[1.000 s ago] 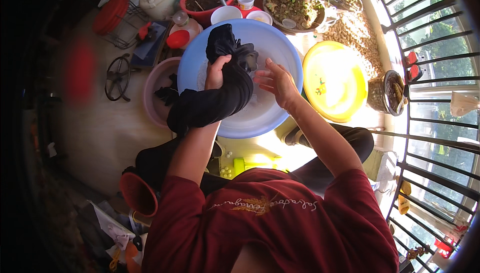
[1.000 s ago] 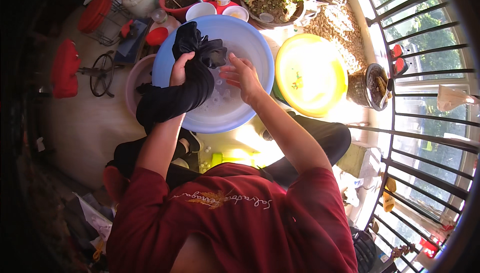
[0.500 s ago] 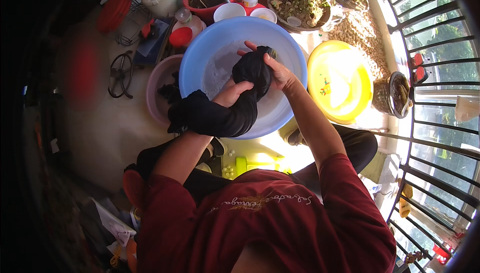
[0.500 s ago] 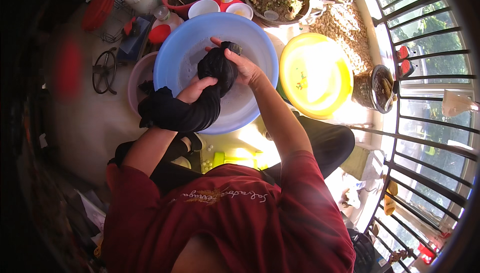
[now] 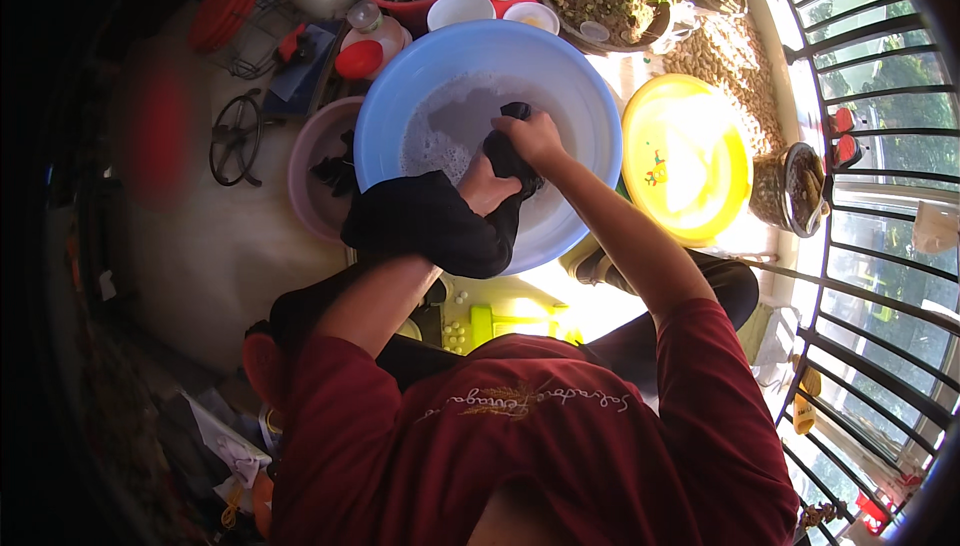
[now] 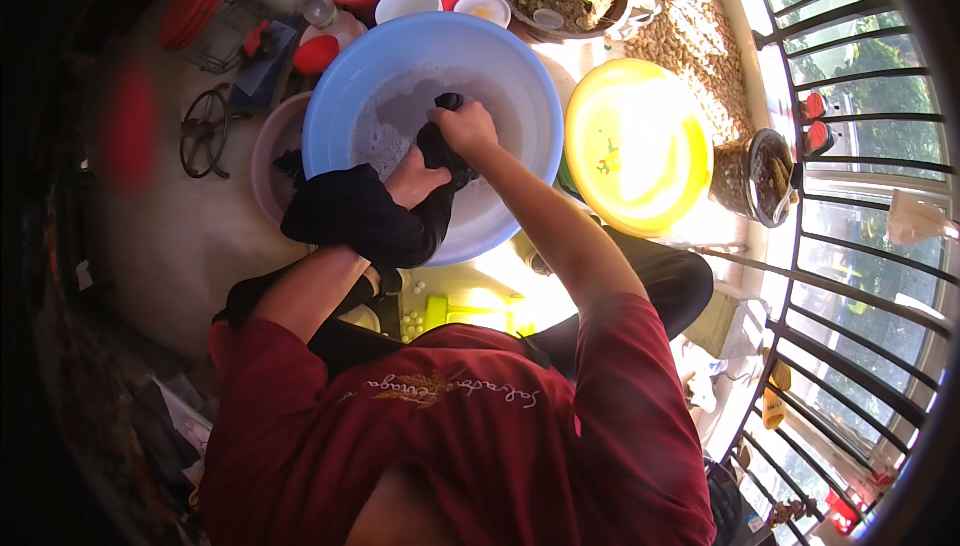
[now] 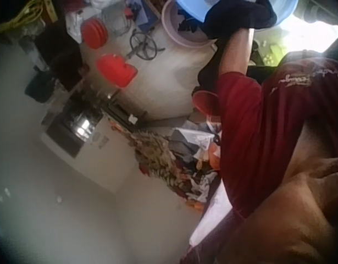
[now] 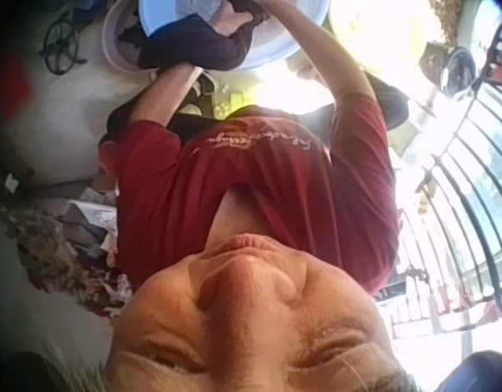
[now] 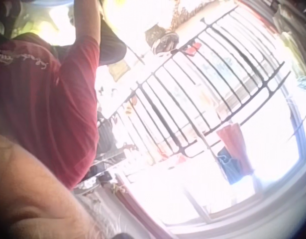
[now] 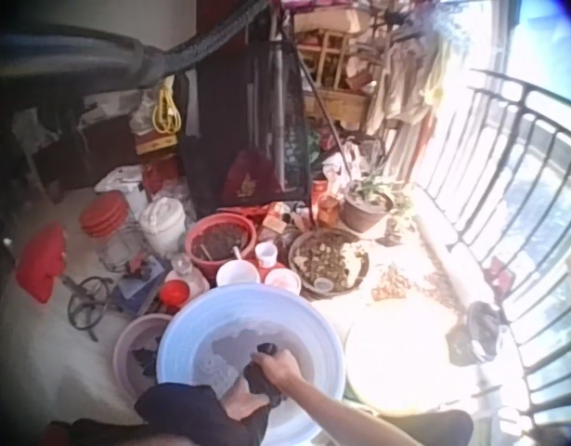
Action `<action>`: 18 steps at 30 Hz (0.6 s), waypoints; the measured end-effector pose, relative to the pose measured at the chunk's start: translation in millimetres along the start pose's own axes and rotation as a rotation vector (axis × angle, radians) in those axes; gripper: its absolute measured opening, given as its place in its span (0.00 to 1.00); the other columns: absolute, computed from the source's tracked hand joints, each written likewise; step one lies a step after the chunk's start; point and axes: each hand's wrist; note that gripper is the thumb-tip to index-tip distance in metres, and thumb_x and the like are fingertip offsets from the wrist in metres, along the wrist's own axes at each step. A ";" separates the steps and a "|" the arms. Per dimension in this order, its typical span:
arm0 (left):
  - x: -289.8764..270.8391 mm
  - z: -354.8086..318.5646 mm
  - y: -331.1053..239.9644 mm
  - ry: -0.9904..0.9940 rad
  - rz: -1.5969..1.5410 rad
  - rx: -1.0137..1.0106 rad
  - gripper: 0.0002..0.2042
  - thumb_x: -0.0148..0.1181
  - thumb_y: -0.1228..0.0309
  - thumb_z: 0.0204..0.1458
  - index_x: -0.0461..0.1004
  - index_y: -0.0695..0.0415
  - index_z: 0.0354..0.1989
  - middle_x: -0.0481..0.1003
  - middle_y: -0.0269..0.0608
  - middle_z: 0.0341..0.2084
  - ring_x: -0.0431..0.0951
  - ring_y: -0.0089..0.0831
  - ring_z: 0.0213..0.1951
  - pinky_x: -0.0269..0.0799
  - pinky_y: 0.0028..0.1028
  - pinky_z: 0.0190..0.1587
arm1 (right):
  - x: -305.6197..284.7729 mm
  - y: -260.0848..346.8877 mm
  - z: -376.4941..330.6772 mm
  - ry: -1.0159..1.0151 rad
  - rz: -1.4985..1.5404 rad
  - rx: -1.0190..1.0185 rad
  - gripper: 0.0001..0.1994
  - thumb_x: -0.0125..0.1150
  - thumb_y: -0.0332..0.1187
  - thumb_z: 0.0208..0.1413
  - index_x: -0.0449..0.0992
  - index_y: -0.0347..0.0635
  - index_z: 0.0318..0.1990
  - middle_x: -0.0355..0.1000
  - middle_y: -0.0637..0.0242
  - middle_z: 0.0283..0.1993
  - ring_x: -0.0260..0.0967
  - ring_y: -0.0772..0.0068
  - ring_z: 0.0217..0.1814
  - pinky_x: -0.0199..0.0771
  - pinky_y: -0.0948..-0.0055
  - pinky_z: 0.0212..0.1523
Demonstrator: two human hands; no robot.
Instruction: The person scrubs a black garment in a basin of soapy water, wrings it out by hand, and pours the water away before scrubbing more clothes in a different basin.
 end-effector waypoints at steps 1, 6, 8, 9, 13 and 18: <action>7.7 -7.1 -23.1 -0.074 -0.050 -0.007 0.38 0.62 0.76 0.38 0.49 0.63 0.60 0.62 0.47 0.52 0.65 0.35 0.52 0.59 0.27 0.56 | -3.0 5.0 -3.8 -0.053 -0.021 0.005 0.31 0.62 0.52 0.39 0.74 0.33 0.44 0.73 0.46 0.42 0.72 0.50 0.47 0.70 0.62 0.47; 12.0 -8.3 -65.2 -0.085 -0.280 0.013 0.41 0.65 0.71 0.47 0.42 0.64 0.64 0.59 0.47 0.56 0.60 0.34 0.58 0.55 0.29 0.60 | -10.8 24.2 -11.6 0.113 0.224 0.077 0.38 0.60 0.57 0.44 0.64 0.37 0.56 0.67 0.49 0.54 0.64 0.56 0.58 0.62 0.65 0.57; 2.4 -6.8 -61.0 -0.018 -0.011 0.224 0.40 0.65 0.69 0.47 0.44 0.64 0.64 0.60 0.46 0.56 0.61 0.34 0.58 0.56 0.29 0.60 | -10.6 32.5 -26.3 0.190 0.565 0.081 0.41 0.58 0.59 0.48 0.58 0.39 0.62 0.61 0.51 0.60 0.60 0.60 0.61 0.59 0.67 0.60; 3.0 -8.6 -62.4 -0.065 -0.034 0.198 0.36 0.64 0.70 0.48 0.50 0.65 0.62 0.62 0.43 0.54 0.63 0.31 0.56 0.58 0.28 0.58 | -24.5 30.9 -25.2 0.502 0.742 0.068 0.44 0.49 0.65 0.50 0.49 0.42 0.66 0.47 0.55 0.68 0.48 0.60 0.68 0.50 0.67 0.65; 6.9 -17.2 -85.7 0.015 -0.286 0.084 0.30 0.60 0.69 0.52 0.54 0.65 0.60 0.65 0.41 0.51 0.66 0.27 0.53 0.61 0.26 0.56 | -48.9 -0.5 -17.0 0.495 0.773 -0.042 0.43 0.35 0.70 0.51 0.48 0.48 0.67 0.47 0.55 0.68 0.50 0.55 0.67 0.52 0.58 0.65; 25.2 -20.9 -85.3 0.106 -0.665 -0.008 0.25 0.51 0.67 0.57 0.54 0.58 0.62 0.64 0.39 0.53 0.65 0.26 0.55 0.60 0.26 0.57 | -22.2 -9.4 -7.1 0.702 1.315 -0.145 0.44 0.34 0.71 0.50 0.52 0.46 0.65 0.54 0.56 0.65 0.56 0.54 0.64 0.55 0.57 0.63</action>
Point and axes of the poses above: each hand's wrist, its own z-axis towards the middle knuckle, its own x-axis out of the palm, y = z × x
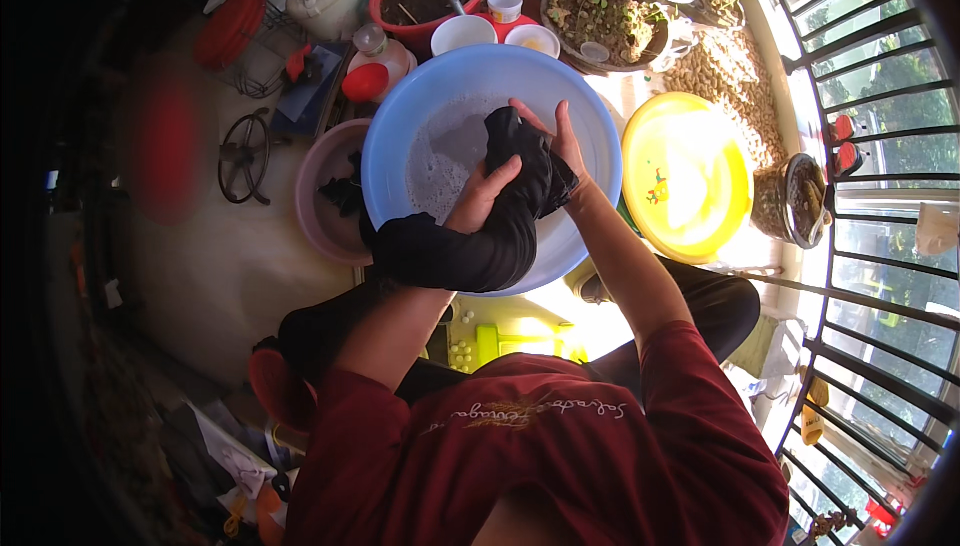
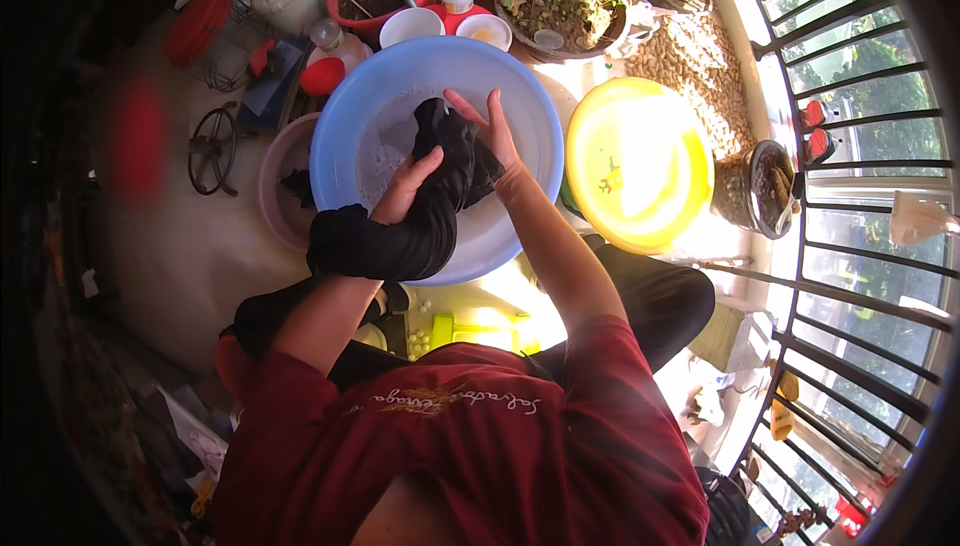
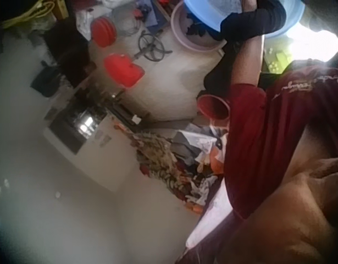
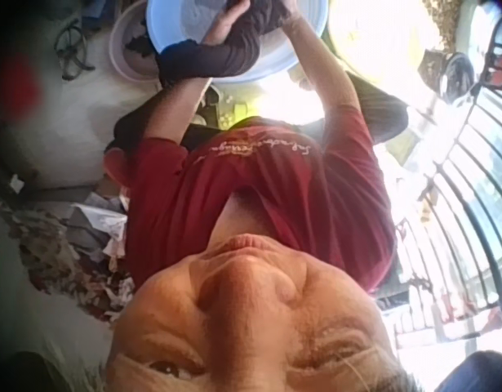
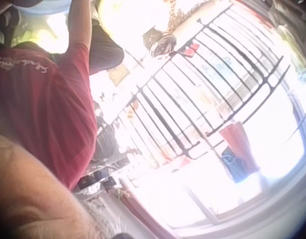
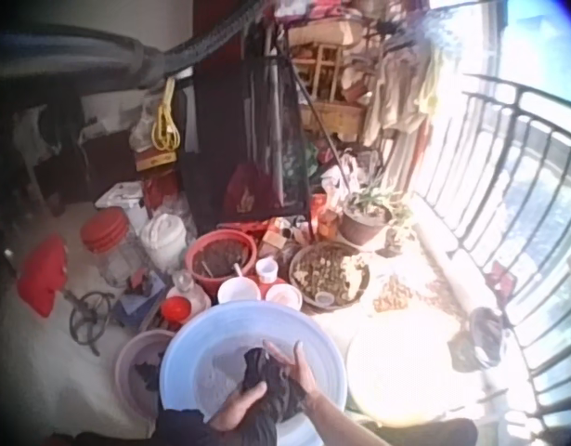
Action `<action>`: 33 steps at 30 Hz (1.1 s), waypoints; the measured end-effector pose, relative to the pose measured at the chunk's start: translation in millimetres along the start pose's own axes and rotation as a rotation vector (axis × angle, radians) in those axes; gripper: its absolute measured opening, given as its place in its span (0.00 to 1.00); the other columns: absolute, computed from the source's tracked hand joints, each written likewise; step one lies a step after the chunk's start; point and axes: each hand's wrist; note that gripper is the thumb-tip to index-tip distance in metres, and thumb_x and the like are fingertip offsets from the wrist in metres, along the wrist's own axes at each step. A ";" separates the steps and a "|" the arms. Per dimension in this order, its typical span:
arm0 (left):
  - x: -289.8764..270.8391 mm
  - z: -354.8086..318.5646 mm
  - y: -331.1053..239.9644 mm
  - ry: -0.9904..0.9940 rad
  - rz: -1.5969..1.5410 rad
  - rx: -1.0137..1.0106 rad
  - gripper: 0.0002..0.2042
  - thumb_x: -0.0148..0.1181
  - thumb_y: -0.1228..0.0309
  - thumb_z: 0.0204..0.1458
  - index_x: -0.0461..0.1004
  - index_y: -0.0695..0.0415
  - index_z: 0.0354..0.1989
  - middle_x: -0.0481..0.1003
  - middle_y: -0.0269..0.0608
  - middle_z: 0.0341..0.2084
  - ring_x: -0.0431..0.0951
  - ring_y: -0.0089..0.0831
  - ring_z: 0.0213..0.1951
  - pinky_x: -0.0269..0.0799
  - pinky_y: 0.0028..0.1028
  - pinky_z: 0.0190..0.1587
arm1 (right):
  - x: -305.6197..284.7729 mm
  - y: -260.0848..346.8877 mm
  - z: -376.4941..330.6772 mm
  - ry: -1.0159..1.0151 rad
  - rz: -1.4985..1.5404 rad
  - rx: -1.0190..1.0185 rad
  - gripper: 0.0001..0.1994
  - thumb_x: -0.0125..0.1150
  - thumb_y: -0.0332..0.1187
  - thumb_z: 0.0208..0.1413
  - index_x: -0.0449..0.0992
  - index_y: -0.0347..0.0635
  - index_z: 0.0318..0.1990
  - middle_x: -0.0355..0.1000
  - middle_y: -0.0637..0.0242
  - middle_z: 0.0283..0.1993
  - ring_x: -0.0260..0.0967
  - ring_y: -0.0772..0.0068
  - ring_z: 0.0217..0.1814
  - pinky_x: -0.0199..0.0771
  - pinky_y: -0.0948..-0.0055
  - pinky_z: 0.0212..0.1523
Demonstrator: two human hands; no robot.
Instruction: The person scrubs a black garment in a basin of soapy water, wrings it out by hand, and pours the water away before scrubbing more clothes in a different basin.
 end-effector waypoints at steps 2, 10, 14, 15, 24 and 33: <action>1.6 4.5 7.3 -0.082 -0.035 0.033 0.23 0.51 0.64 0.57 0.57 0.57 0.60 0.68 0.38 0.49 0.69 0.26 0.49 0.65 0.25 0.52 | 7.6 -3.4 5.5 0.118 0.147 -0.019 0.45 0.34 0.72 0.49 0.53 0.45 0.65 0.57 0.56 0.63 0.57 0.56 0.62 0.57 0.57 0.62; 8.3 -4.3 -27.4 -0.110 -0.171 -0.038 0.20 0.48 0.53 0.57 0.67 0.52 0.52 0.75 0.35 0.31 0.74 0.24 0.22 0.71 0.23 0.23 | 33.4 -3.3 -13.8 -0.021 -0.048 -0.222 0.44 0.39 0.71 0.49 0.56 0.42 0.62 0.58 0.60 0.62 0.55 0.60 0.64 0.55 0.62 0.62; -4.4 2.9 -22.3 -0.140 0.088 0.135 0.26 0.51 0.54 0.56 0.57 0.56 0.58 0.71 0.42 0.39 0.73 0.29 0.27 0.71 0.25 0.27 | 48.9 2.5 -6.9 -0.104 -0.371 -0.336 0.32 0.61 0.54 0.49 0.62 0.43 0.55 0.62 0.63 0.52 0.58 0.69 0.56 0.59 0.68 0.56; -6.1 2.8 -22.5 -0.139 0.154 0.170 0.28 0.54 0.56 0.55 0.54 0.57 0.60 0.69 0.43 0.42 0.72 0.29 0.31 0.70 0.25 0.31 | 61.3 8.0 -8.5 -0.203 -0.353 -0.297 0.27 0.67 0.43 0.46 0.65 0.41 0.49 0.64 0.63 0.45 0.62 0.72 0.47 0.64 0.72 0.49; -7.4 13.6 -11.2 0.001 0.603 0.201 0.35 0.61 0.75 0.41 0.51 0.59 0.59 0.61 0.39 0.49 0.61 0.27 0.53 0.58 0.28 0.56 | 44.3 9.1 11.6 -0.248 -0.717 -0.095 0.12 0.64 0.30 0.40 0.73 0.33 0.32 0.72 0.63 0.31 0.70 0.73 0.33 0.70 0.73 0.36; -41.8 19.6 25.0 -0.065 0.724 0.091 0.42 0.68 0.77 0.32 0.47 0.64 0.57 0.62 0.46 0.47 0.64 0.32 0.51 0.62 0.29 0.53 | 22.9 -17.7 3.3 -0.533 -1.233 -0.080 0.20 0.61 0.36 0.43 0.71 0.40 0.45 0.70 0.59 0.43 0.68 0.66 0.45 0.68 0.70 0.47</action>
Point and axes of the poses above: each hand's wrist, its own z-axis towards the middle knuckle, its own x-axis out of the palm, y = z × x
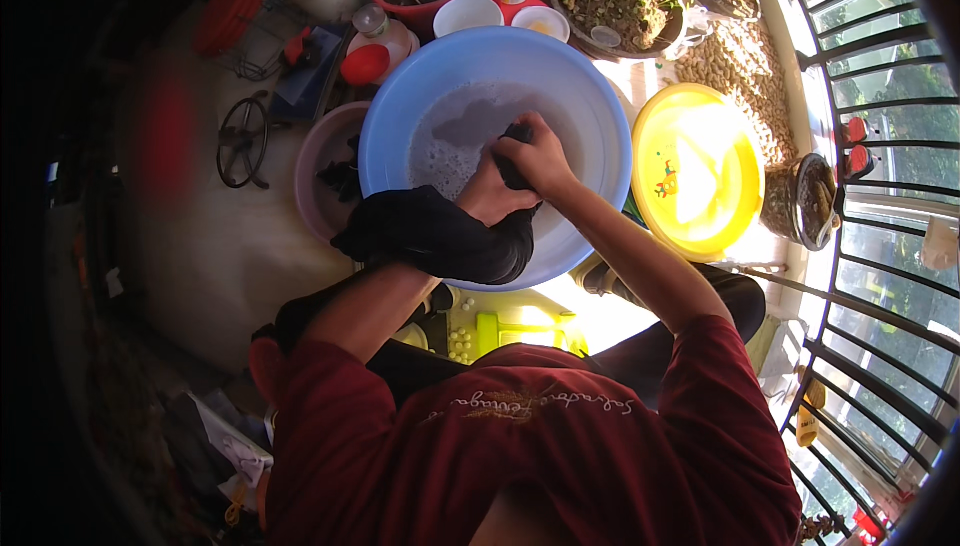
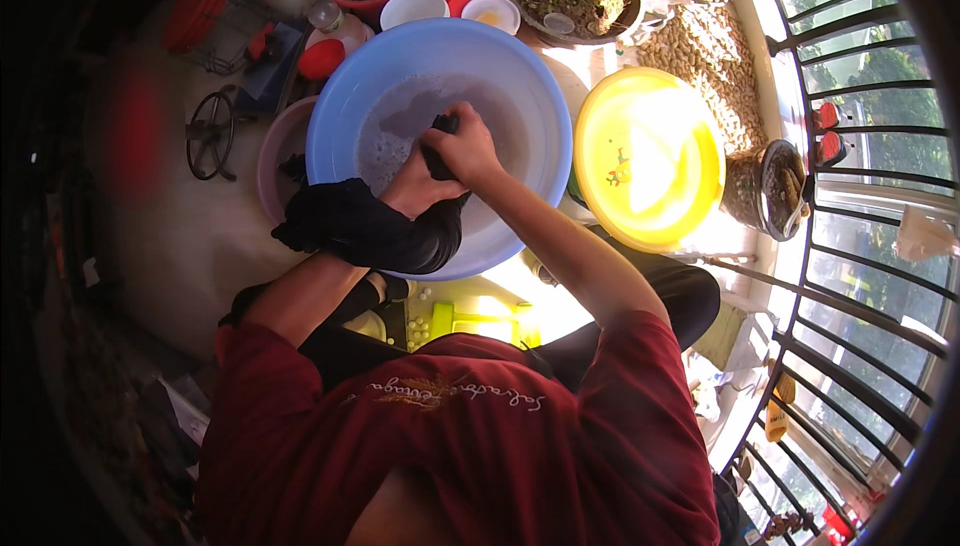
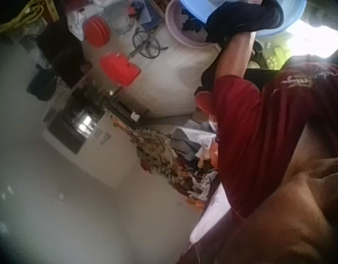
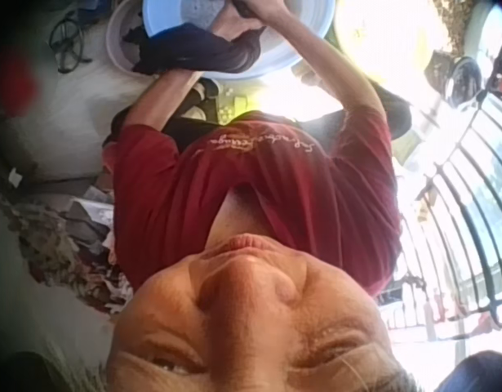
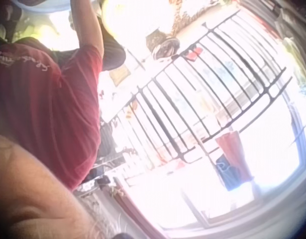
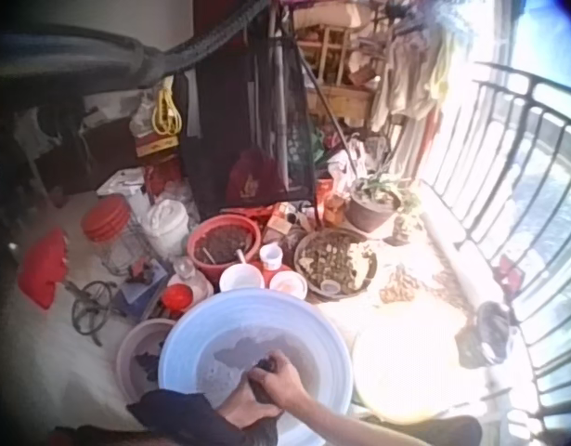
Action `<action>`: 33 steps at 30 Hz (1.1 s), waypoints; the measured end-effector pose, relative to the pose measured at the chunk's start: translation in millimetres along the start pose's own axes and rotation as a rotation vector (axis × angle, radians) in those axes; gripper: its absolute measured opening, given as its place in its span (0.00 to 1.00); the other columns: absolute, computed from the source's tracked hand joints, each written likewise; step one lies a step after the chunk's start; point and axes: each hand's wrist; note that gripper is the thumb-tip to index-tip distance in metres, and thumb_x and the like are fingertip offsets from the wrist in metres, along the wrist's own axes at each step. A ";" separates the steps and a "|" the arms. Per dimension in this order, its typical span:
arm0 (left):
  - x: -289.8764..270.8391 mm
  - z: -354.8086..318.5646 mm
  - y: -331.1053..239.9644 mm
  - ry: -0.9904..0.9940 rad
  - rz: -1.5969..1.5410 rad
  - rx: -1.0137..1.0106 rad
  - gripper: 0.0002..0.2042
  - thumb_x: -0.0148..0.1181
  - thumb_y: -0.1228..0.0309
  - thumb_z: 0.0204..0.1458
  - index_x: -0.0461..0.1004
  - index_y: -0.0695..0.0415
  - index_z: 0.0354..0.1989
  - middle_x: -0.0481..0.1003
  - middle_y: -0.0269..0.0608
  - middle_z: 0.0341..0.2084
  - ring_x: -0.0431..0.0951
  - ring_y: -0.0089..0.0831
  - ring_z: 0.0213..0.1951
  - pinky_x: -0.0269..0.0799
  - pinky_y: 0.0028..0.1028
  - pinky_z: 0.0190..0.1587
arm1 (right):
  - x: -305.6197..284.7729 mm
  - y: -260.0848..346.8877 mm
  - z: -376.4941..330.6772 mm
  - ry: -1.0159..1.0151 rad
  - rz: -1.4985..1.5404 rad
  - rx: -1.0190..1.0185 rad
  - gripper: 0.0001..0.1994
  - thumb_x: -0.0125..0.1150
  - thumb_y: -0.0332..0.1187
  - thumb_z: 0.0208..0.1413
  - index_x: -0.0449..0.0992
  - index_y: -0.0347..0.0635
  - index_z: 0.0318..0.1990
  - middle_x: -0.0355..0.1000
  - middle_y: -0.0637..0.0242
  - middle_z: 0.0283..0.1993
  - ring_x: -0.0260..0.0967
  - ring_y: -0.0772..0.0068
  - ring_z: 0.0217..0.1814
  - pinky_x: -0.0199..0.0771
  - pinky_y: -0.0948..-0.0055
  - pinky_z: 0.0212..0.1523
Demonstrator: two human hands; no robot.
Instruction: The person scrubs a black garment in a basin of soapy water, wrings it out by hand, and pours the water away before scrubbing more clothes in a different basin.
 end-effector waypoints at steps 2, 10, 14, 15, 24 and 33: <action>-4.9 -0.1 0.7 0.011 0.191 0.106 0.45 0.71 0.75 0.31 0.46 0.63 0.58 0.62 0.48 0.49 0.64 0.33 0.52 0.61 0.30 0.55 | 2.0 -5.0 -5.0 0.013 0.183 0.009 0.24 0.60 0.38 0.46 0.67 0.42 0.52 0.66 0.57 0.51 0.65 0.65 0.52 0.64 0.71 0.53; -14.1 -4.6 -52.2 0.099 0.046 -0.035 0.30 0.69 0.74 0.34 0.64 0.62 0.50 0.71 0.40 0.41 0.70 0.29 0.47 0.64 0.28 0.51 | -6.5 23.7 -30.5 0.272 0.487 -0.037 0.31 0.41 0.55 0.60 0.58 0.40 0.62 0.57 0.59 0.61 0.53 0.66 0.63 0.48 0.70 0.64; -15.0 -8.6 -60.0 0.076 -0.124 -0.159 0.24 0.66 0.74 0.36 0.69 0.62 0.45 0.73 0.38 0.37 0.73 0.26 0.41 0.67 0.26 0.47 | -17.9 13.8 -7.2 0.428 0.448 -0.200 0.30 0.35 0.54 0.62 0.66 0.37 0.57 0.64 0.57 0.56 0.57 0.65 0.60 0.51 0.69 0.63; -13.4 -9.8 -60.4 0.096 -0.166 -0.189 0.24 0.66 0.73 0.36 0.69 0.62 0.45 0.73 0.38 0.37 0.73 0.26 0.41 0.67 0.26 0.47 | -18.4 15.5 -3.7 0.461 0.405 -0.233 0.29 0.34 0.53 0.63 0.68 0.37 0.55 0.66 0.56 0.55 0.58 0.65 0.60 0.52 0.69 0.62; -9.6 -4.8 -62.8 0.091 -0.264 -0.160 0.21 0.65 0.75 0.34 0.65 0.58 0.41 0.66 0.32 0.34 0.68 0.23 0.42 0.63 0.24 0.48 | -13.7 30.1 -7.1 0.327 0.544 -0.361 0.18 0.49 0.38 0.60 0.73 0.33 0.23 0.73 0.60 0.28 0.69 0.71 0.39 0.66 0.73 0.46; -10.8 0.5 -49.2 0.186 -0.220 -0.134 0.21 0.61 0.77 0.37 0.65 0.60 0.44 0.68 0.34 0.34 0.70 0.23 0.38 0.66 0.24 0.44 | -14.5 45.5 -16.6 0.110 0.392 -0.164 0.22 0.54 0.39 0.56 0.67 0.36 0.13 0.63 0.70 0.14 0.57 0.81 0.19 0.57 0.78 0.24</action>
Point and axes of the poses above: each hand's wrist, its own z-axis towards the middle knuckle, its own x-axis out of the palm, y = z × x
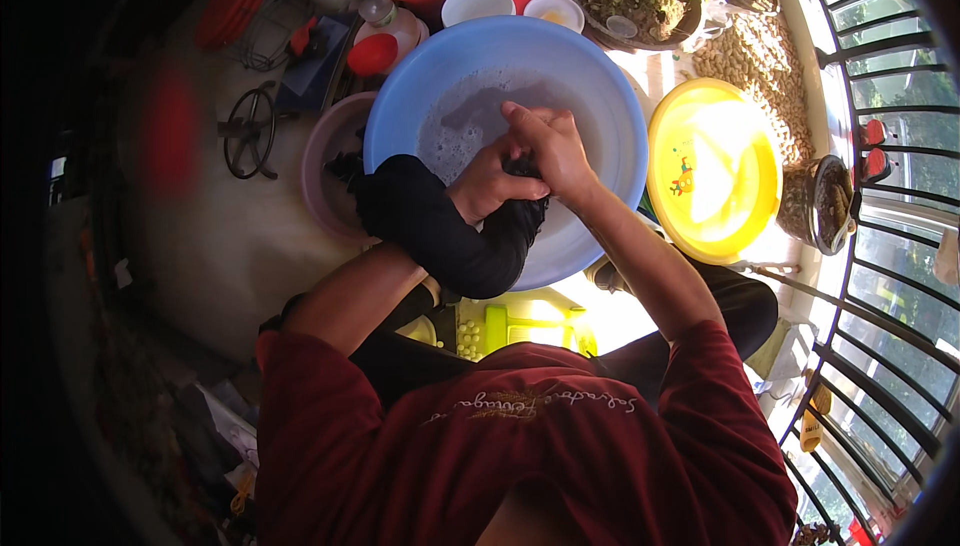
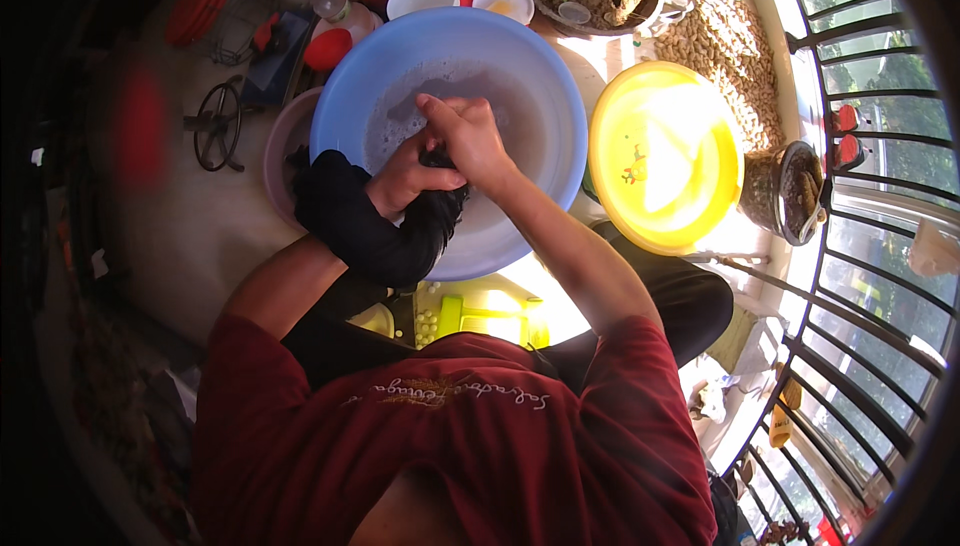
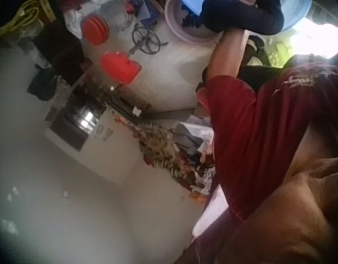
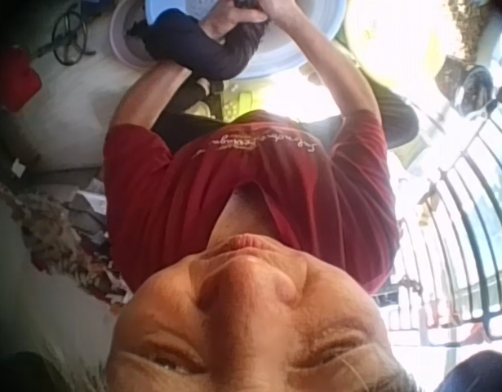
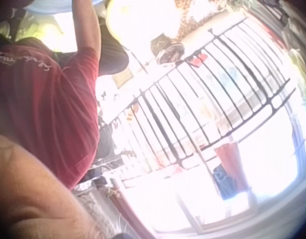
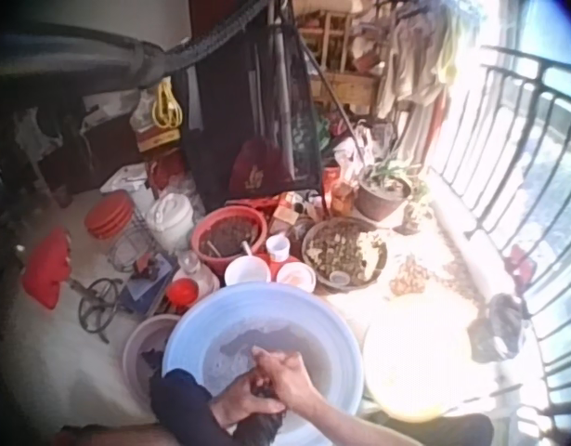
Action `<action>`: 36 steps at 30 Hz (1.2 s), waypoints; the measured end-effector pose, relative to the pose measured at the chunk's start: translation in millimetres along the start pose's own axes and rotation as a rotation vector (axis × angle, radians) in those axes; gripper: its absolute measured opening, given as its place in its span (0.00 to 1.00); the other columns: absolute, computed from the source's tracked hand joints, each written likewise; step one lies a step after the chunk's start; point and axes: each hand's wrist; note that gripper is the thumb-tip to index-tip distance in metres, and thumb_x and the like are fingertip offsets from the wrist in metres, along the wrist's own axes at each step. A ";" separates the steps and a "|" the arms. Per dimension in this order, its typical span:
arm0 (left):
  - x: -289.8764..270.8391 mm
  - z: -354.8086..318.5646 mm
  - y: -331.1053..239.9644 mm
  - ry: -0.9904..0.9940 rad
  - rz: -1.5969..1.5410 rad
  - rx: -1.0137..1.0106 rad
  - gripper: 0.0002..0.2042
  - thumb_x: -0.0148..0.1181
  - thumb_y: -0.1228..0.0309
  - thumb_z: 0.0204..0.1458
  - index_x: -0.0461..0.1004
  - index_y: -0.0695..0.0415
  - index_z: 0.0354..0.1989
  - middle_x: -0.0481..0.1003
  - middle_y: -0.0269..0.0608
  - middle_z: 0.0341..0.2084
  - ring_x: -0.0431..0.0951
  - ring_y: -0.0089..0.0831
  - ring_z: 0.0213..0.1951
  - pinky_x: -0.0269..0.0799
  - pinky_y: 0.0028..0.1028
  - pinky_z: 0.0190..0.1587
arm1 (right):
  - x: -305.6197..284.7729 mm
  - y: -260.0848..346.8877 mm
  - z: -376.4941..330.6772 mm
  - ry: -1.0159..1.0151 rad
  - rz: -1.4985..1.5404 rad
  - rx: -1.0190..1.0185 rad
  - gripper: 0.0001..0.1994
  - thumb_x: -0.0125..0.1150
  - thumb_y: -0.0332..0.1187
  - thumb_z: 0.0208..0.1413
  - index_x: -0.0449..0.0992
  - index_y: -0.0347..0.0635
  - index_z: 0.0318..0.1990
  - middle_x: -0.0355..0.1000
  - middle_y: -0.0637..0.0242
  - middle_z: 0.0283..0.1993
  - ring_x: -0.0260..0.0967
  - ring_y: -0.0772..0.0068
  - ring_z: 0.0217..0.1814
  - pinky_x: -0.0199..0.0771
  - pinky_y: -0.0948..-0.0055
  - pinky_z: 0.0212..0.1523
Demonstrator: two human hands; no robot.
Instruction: The person scrubs a black garment in a basin of soapy water, wrings it out by hand, and pours the water away before scrubbing more clothes in a different basin.
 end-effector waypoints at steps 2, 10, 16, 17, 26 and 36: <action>-1.8 1.2 0.5 0.005 0.068 -0.039 0.21 0.61 0.76 0.36 0.66 0.61 0.42 0.70 0.35 0.34 0.71 0.24 0.39 0.66 0.25 0.44 | -0.5 -8.0 3.0 -0.016 -0.031 0.030 0.21 0.55 0.39 0.55 0.68 0.36 0.13 0.62 0.70 0.14 0.57 0.81 0.19 0.57 0.78 0.24; -41.7 16.8 19.3 0.086 0.685 0.018 0.24 0.65 0.72 0.31 0.68 0.63 0.42 0.74 0.41 0.34 0.74 0.35 0.40 0.67 0.30 0.48 | -6.5 -16.6 24.5 0.320 -0.066 0.255 0.22 0.52 0.51 0.56 0.76 0.37 0.34 0.70 0.61 0.35 0.64 0.75 0.38 0.62 0.76 0.45; -1.8 8.9 -22.6 0.337 1.224 -0.231 0.30 0.66 0.65 0.26 0.69 0.63 0.45 0.75 0.51 0.35 0.75 0.42 0.42 0.66 0.32 0.50 | -14.3 -9.0 58.4 0.913 0.009 0.454 0.43 0.39 0.68 0.52 0.56 0.40 0.63 0.57 0.56 0.64 0.50 0.64 0.67 0.46 0.67 0.66; -2.8 8.7 -11.0 0.353 1.260 -0.138 0.31 0.66 0.65 0.26 0.69 0.63 0.45 0.75 0.50 0.34 0.75 0.43 0.41 0.67 0.33 0.49 | -3.5 -13.4 57.8 0.997 0.135 0.425 0.53 0.38 0.78 0.41 0.49 0.44 0.67 0.52 0.58 0.67 0.42 0.62 0.71 0.41 0.60 0.67; 29.2 15.7 -31.1 0.561 1.208 -0.116 0.28 0.65 0.71 0.24 0.68 0.63 0.41 0.74 0.49 0.26 0.76 0.45 0.36 0.69 0.33 0.41 | 15.1 1.2 69.6 0.870 0.669 0.327 0.50 0.47 0.73 0.41 0.53 0.42 0.64 0.61 0.57 0.60 0.61 0.63 0.59 0.60 0.63 0.60; -45.9 19.9 -12.5 0.163 1.199 0.029 0.19 0.56 0.62 0.47 0.69 0.54 0.47 0.75 0.51 0.38 0.74 0.44 0.44 0.68 0.36 0.47 | -24.2 114.5 35.3 0.771 0.005 -0.133 0.23 0.70 0.39 0.38 0.63 0.43 0.36 0.70 0.61 0.45 0.65 0.73 0.45 0.63 0.75 0.48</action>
Point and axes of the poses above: each hand's wrist, its own z-axis towards the middle knuckle, its own x-axis out of the palm, y = z × x
